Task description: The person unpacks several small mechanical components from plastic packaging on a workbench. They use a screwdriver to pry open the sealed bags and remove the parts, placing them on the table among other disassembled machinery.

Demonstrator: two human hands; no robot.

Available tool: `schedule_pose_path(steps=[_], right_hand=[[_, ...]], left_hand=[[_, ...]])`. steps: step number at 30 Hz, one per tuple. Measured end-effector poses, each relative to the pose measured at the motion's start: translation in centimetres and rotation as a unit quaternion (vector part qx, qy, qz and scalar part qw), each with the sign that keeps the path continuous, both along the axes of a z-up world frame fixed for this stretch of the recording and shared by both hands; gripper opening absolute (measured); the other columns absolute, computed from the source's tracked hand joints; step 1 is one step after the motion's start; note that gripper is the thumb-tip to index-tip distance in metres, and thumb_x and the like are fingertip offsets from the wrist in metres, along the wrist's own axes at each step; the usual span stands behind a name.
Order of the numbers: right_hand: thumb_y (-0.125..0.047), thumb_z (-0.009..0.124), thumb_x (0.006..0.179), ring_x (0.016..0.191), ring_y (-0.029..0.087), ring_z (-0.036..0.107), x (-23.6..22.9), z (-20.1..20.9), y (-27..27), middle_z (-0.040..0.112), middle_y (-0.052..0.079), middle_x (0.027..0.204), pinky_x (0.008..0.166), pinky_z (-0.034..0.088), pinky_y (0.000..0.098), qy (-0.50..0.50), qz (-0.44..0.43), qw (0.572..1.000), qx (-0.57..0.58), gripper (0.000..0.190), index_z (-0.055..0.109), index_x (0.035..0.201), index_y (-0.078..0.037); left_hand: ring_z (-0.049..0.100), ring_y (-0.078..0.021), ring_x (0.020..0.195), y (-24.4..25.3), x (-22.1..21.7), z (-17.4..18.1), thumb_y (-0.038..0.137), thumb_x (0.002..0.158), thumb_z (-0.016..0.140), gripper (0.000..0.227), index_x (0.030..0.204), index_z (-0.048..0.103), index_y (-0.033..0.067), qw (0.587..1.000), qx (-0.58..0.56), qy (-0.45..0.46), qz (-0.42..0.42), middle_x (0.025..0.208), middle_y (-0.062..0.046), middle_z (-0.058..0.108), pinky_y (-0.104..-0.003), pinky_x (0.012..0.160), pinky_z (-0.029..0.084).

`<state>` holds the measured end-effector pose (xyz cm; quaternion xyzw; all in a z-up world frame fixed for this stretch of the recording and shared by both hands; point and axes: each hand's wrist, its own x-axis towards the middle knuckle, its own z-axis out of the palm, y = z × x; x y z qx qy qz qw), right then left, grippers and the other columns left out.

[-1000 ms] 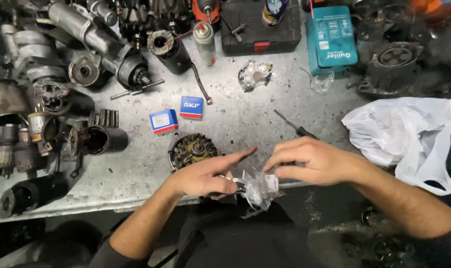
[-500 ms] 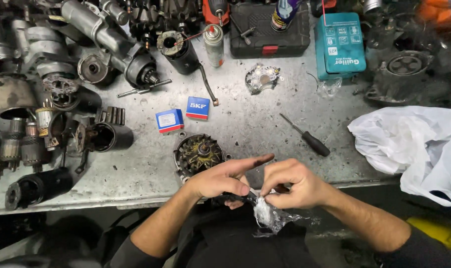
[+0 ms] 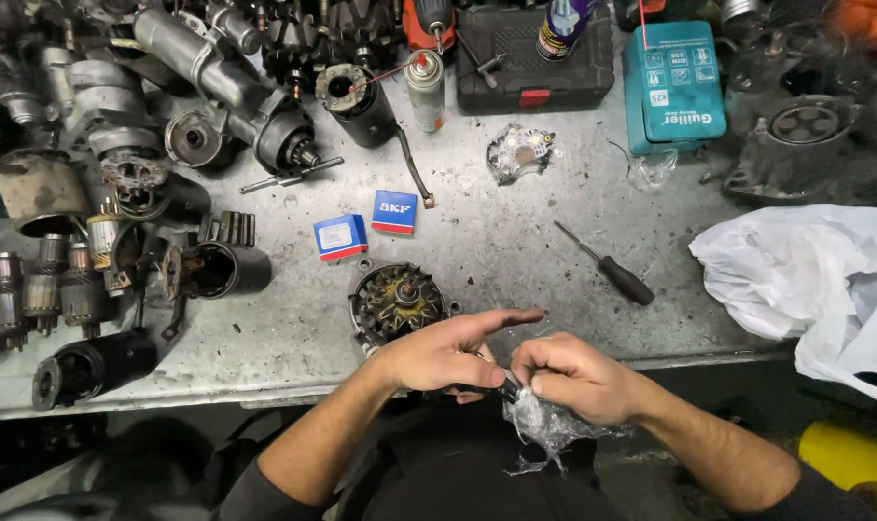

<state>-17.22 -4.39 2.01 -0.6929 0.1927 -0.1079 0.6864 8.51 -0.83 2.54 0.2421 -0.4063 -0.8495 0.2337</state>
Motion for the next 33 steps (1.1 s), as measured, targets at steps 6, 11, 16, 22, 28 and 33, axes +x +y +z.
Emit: schedule_pose_path(steps=[6,11,16,22,28,33], right_hand=[[-0.021,0.054,0.099,0.079,0.013,0.053,-0.1,0.2,0.6,0.058,0.001,0.085,0.071,0.046,0.0307,0.019,-0.014,0.999,0.044,0.019,0.059,0.099,-0.002],[-0.021,0.052,0.103,0.084,0.011,0.050,-0.5,-0.8,1.7,0.055,0.000,0.091,0.076,0.045,0.0296,0.038,-0.008,0.996,0.084,0.019,0.058,0.103,-0.003],[-0.021,0.051,0.104,0.092,0.012,0.050,-1.4,-1.5,3.3,0.056,0.001,0.098,0.083,0.045,0.0297,0.022,-0.023,0.995,0.093,0.019,0.057,0.105,-0.003],[-0.021,0.055,0.104,0.088,0.014,0.052,-2.0,-2.8,3.2,0.055,0.003,0.096,0.081,0.046,0.0312,0.001,-0.075,0.997,0.037,0.018,0.059,0.105,-0.003],[-0.015,0.064,0.099,0.097,0.019,0.068,-0.9,-1.6,2.3,0.070,0.010,0.106,0.083,0.054,0.0358,-0.075,-0.093,0.989,-0.089,0.027,0.068,0.119,0.002],[-0.012,0.078,0.088,0.078,0.015,0.067,-1.5,-3.2,2.9,0.069,0.007,0.085,0.068,0.053,0.0329,-0.089,-0.137,0.981,-0.102,0.014,0.076,0.094,0.000]], left_hand=[[0.055,-0.0087,0.059,0.0,0.3,2.8,0.012,0.094,0.058,0.085,0.169,0.017,0.0127,0.998,-0.014,-0.055,-0.020,0.086,0.000,0.058,-0.025,0.052,0.047],[0.055,-0.0099,0.057,0.6,0.3,1.4,0.013,0.095,0.055,0.087,0.170,0.011,0.0177,0.995,0.007,-0.086,-0.058,0.081,-0.001,0.057,-0.026,0.051,0.047],[0.053,-0.0103,0.054,0.6,0.3,1.2,0.014,0.096,0.056,0.087,0.170,0.010,0.0167,0.995,0.035,-0.064,-0.063,0.075,0.000,0.056,-0.027,0.049,0.044],[0.052,-0.0106,0.052,-0.3,0.4,2.7,0.014,0.094,0.059,0.088,0.169,0.012,0.0150,0.994,0.008,-0.098,-0.052,0.068,-0.001,0.055,-0.026,0.047,0.042],[0.050,-0.0106,0.051,-0.3,0.4,2.7,0.009,0.092,0.056,0.088,0.169,0.014,0.0128,0.997,0.074,-0.015,-0.025,0.071,0.001,0.056,-0.027,0.045,0.041],[0.050,-0.0114,0.051,0.2,0.3,1.8,0.006,0.094,0.056,0.086,0.170,0.015,0.0099,0.997,0.072,0.022,-0.007,0.067,0.000,0.053,-0.027,0.047,0.041]])
